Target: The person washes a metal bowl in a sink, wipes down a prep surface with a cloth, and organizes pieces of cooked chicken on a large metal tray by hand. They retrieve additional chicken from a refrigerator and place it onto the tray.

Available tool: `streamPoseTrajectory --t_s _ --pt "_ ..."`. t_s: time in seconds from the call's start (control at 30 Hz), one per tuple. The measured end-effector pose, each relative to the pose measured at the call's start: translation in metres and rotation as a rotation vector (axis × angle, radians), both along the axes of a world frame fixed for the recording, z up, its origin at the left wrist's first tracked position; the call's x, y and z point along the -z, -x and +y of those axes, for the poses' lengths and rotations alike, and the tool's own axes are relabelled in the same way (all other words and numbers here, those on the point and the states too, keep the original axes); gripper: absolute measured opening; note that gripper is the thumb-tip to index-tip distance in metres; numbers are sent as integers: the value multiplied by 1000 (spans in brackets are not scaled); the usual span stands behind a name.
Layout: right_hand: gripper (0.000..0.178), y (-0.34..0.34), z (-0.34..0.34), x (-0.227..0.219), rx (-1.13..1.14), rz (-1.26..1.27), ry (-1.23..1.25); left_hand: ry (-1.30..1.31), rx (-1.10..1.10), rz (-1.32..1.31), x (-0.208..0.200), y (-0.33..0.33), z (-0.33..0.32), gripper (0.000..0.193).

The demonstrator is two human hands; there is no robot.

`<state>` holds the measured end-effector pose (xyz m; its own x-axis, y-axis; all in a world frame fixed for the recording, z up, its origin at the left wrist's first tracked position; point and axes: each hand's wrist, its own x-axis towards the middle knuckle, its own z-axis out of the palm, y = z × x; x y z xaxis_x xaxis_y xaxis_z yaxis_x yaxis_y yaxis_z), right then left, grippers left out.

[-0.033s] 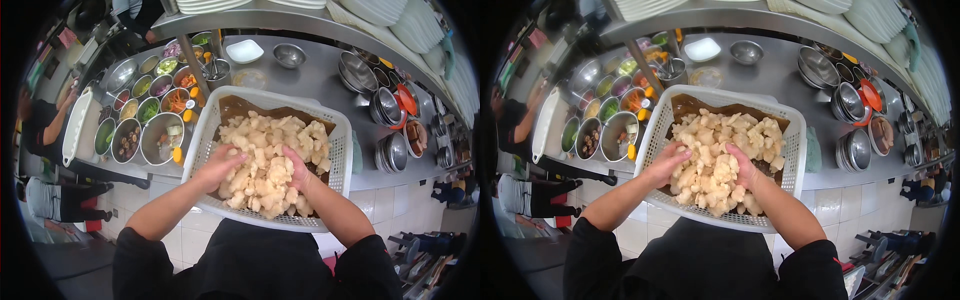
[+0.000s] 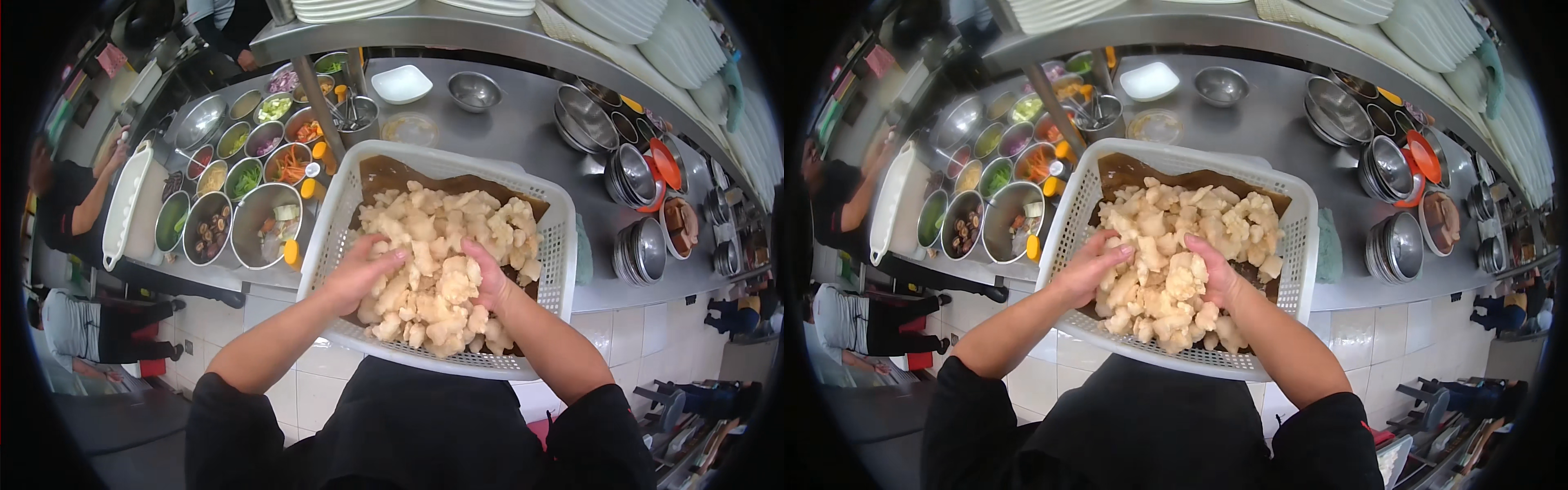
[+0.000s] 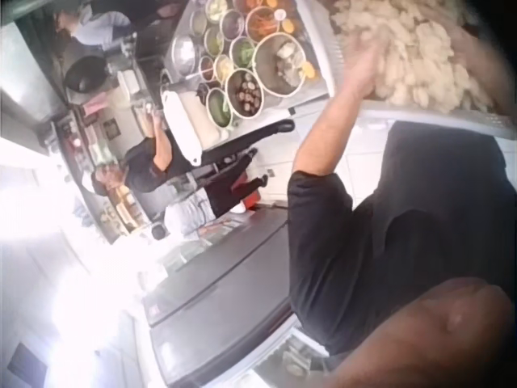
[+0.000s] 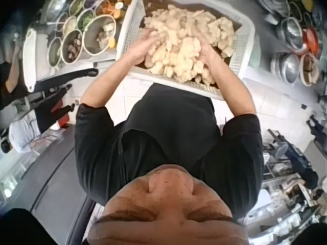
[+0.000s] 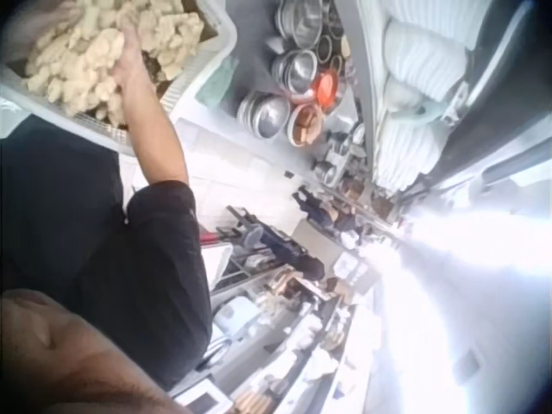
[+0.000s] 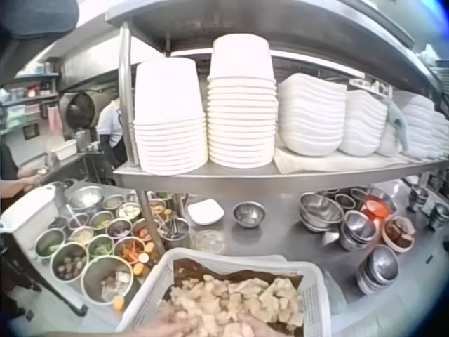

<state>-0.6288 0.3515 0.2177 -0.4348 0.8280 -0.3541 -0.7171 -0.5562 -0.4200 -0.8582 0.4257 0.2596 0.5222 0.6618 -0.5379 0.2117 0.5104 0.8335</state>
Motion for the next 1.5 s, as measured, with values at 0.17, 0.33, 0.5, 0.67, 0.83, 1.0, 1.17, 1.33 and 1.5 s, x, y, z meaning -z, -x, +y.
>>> streamPoseTrajectory --t_s 0.17,0.33,0.5,0.67,0.83,1.0,1.17,1.33,1.5 --pt "76 -10 11 -47 -127 -80 -131 -110 -179 -93 -11 -10 -14 90" --pt "80 -32 21 -111 -117 -378 -249 -205 -154 -224 -37 -20 -15 87" --pt "88 -57 19 -131 -563 -1199 -785 -552 328 314 -64 21 1 83" --pt "86 -31 -26 -133 -552 -1742 -904 -730 545 721 -60 38 -4 90" --pt "70 -10 -59 -80 -475 -1839 -1027 -1284 694 556 -24 -1 -9 82" --pt "60 -49 -100 -80 -605 -2054 -924 -1056 691 690 -36 8 8 63" --pt "58 -37 -101 -88 -337 -2090 -834 -1242 292 543 -34 2 11 39" --pt "48 -27 -93 -104 -38 -2012 -1003 -1322 453 527 -40 3 -5 39" --pt "37 -77 -138 -67 476 -2023 -735 -1421 36 615 -55 76 0 51"
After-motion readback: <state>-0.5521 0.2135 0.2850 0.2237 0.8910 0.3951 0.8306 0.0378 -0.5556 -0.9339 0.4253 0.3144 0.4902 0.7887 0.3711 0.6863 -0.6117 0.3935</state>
